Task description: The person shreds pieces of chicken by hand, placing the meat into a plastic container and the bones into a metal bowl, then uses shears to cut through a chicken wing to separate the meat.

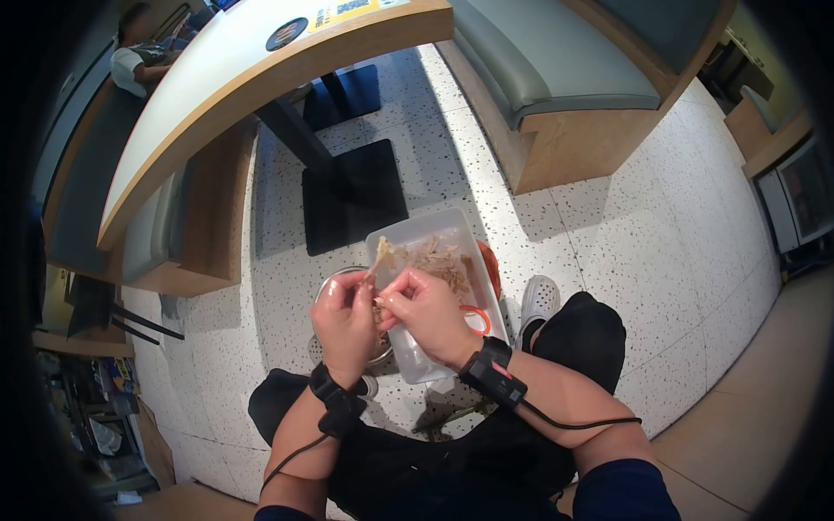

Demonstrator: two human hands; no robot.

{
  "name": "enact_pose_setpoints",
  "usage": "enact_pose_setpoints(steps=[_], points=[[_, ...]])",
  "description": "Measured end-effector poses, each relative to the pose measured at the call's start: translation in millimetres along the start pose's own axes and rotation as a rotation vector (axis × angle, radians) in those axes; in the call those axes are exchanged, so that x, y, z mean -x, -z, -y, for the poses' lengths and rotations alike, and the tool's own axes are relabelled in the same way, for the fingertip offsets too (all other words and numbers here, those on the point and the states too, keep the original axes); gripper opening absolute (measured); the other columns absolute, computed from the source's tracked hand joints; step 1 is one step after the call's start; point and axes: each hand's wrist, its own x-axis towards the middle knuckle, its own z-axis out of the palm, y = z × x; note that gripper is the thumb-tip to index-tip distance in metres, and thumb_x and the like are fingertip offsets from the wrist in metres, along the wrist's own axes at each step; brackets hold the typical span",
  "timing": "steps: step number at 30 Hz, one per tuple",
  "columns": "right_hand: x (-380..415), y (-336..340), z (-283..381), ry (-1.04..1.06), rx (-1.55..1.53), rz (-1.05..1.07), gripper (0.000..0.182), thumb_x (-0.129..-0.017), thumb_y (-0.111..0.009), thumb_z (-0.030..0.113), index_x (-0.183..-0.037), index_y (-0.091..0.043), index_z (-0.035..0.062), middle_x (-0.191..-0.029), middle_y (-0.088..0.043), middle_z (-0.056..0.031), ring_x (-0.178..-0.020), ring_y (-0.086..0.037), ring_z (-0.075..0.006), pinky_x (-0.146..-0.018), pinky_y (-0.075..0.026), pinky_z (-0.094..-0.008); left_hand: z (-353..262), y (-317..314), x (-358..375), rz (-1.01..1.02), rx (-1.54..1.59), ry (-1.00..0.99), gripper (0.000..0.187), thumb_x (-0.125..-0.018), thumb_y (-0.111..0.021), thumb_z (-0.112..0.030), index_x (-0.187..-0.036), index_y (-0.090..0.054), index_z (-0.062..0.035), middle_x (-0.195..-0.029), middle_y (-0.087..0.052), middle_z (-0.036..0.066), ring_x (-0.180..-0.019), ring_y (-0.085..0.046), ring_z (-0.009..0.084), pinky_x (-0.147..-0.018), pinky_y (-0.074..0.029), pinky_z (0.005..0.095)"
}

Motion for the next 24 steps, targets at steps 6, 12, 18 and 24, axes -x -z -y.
enact_pose_setpoints(steps=[6,12,18,24], points=[[-9.6,12.4,6.2,0.076,-0.002,-0.040,0.008,-0.100,-0.064,0.006,-0.103,-0.066,-0.0013,-0.095,-0.068,-0.0071,-0.082,-0.069,-0.0113,-0.076,-0.060,-0.0263,6.7,13.1,-16.7,-0.117,0.590,0.407,0.009,-0.101,-0.064,-0.004,-0.105,-0.063,0.0034,-0.089,-0.069,0.007,-0.075,-0.068,0.0114,-0.069,-0.059,0.0267],[-19.8,47.3,17.6,0.532,0.905,-0.239,0.012,-0.087,-0.069,0.008,-0.095,-0.075,0.0016,-0.088,-0.072,-0.0119,-0.078,-0.071,-0.0249,-0.074,-0.057,-0.0367,63.8,51.1,-31.6,-0.321,0.579,0.497,0.011,-0.100,-0.063,-0.002,-0.108,-0.062,0.0046,-0.091,-0.069,0.009,-0.077,-0.068,0.0139,-0.073,-0.059,0.0273],[-26.1,67.7,-15.5,0.430,1.140,-0.172,0.020,-0.087,-0.062,0.005,-0.102,-0.075,-0.0014,-0.107,-0.069,-0.0245,-0.104,-0.067,-0.0383,-0.094,-0.053,-0.0435,162.7,76.8,17.3,-0.320,0.541,0.841,0.010,-0.093,-0.056,0.007,-0.101,-0.062,0.0083,-0.091,-0.067,0.015,-0.076,-0.068,0.0222,-0.074,-0.059,0.0312],[-21.6,58.8,-7.8,0.293,1.272,-0.100,0.025,-0.089,-0.062,0.006,-0.111,-0.072,-0.0003,-0.116,-0.067,-0.0265,-0.108,-0.065,-0.0407,-0.099,-0.051,-0.0451,243.3,58.3,90.2,-0.323,0.396,1.172,0.015,-0.091,-0.057,0.006,-0.106,-0.060,0.0094,-0.081,-0.067,0.016,-0.061,-0.065,0.0239,-0.059,-0.056,0.0326]])
